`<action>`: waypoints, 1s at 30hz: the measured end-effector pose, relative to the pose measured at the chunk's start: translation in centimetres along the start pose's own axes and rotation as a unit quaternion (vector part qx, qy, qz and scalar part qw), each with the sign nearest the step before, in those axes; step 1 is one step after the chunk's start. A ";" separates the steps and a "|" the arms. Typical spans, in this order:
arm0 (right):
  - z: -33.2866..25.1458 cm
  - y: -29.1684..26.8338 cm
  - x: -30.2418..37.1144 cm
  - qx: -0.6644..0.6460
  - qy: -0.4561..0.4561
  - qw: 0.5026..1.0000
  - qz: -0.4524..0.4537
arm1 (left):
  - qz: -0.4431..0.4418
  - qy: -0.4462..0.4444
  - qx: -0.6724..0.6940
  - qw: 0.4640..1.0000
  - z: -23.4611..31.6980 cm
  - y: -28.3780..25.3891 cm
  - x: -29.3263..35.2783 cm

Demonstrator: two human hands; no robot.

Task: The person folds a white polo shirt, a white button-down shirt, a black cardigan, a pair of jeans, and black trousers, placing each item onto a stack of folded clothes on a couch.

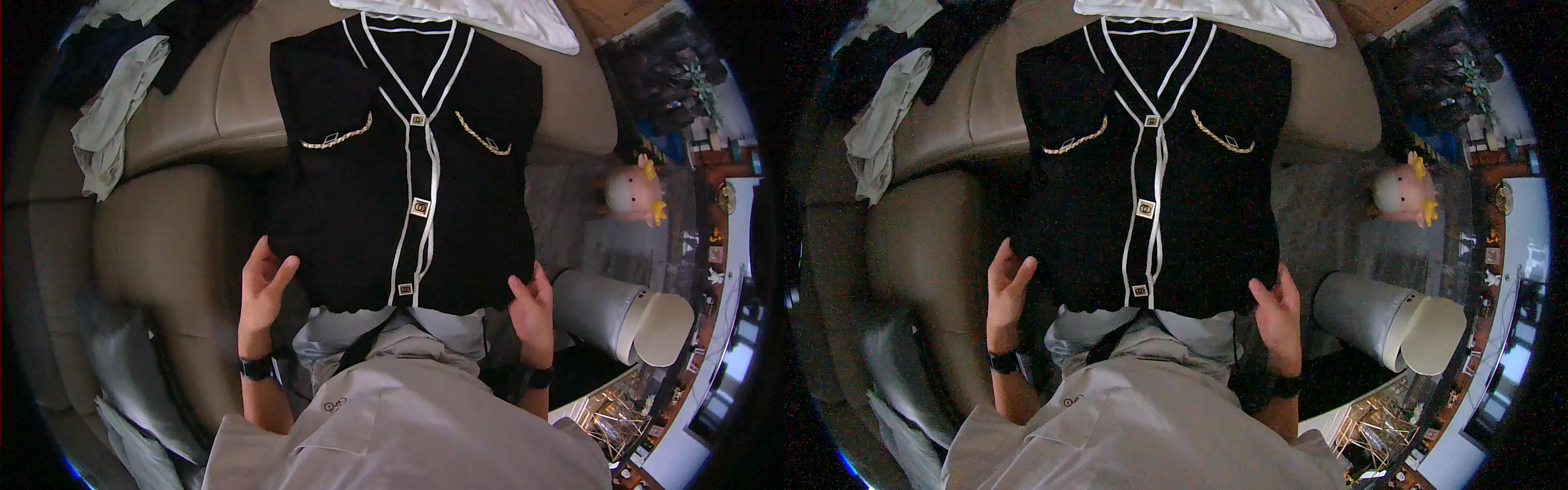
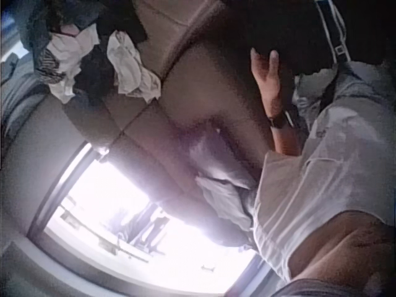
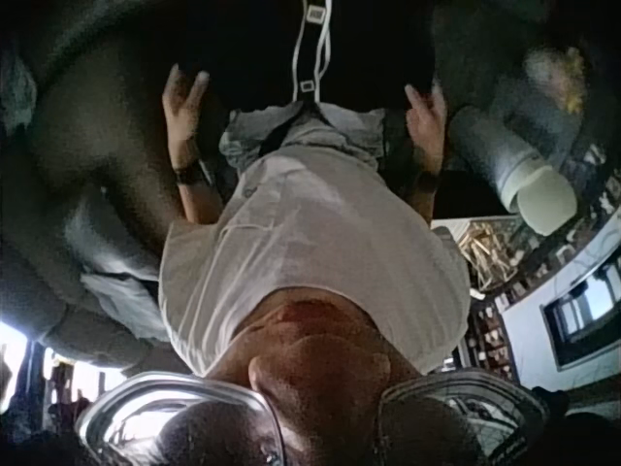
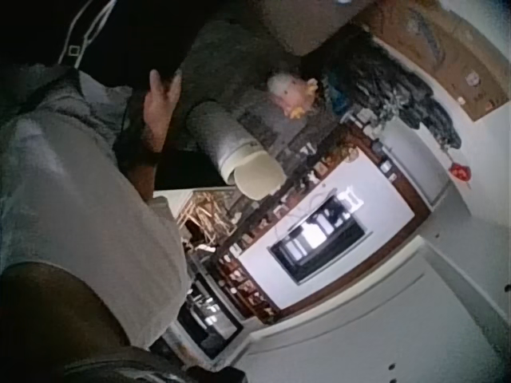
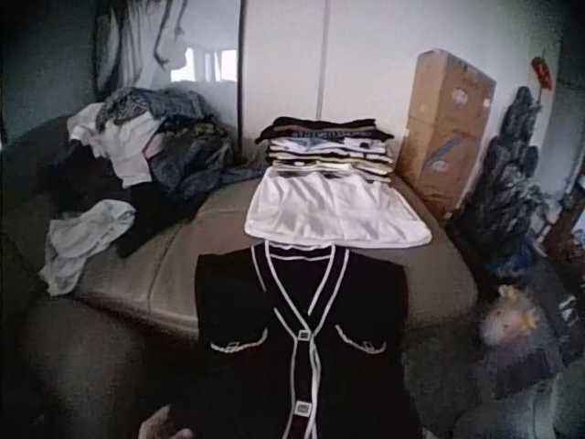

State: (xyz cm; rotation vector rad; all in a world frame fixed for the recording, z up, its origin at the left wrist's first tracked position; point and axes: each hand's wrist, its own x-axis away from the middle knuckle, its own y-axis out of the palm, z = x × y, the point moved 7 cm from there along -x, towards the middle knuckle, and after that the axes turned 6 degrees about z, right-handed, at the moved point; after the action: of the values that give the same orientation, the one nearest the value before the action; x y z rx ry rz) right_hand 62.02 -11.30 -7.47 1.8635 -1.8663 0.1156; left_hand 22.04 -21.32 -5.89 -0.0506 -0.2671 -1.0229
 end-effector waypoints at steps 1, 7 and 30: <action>-0.5 -0.2 0.2 0.041 -0.040 0.998 0.035 | 0.018 0.032 -0.052 0.998 0.3 -1.0 0.4; -7.3 1.6 2.4 0.224 -0.174 0.951 0.121 | 0.155 0.109 -0.115 0.975 7.3 0.2 1.4; -15.6 14.8 -25.6 -0.157 0.034 0.968 -0.194 | -0.102 -0.021 0.397 0.912 10.2 6.3 -23.6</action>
State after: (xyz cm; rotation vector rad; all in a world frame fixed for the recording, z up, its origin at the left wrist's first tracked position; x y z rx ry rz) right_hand 50.72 19.29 0.15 1.9275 -1.3487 -0.2321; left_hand 13.78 3.36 -1.24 0.7085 -0.7229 -1.0557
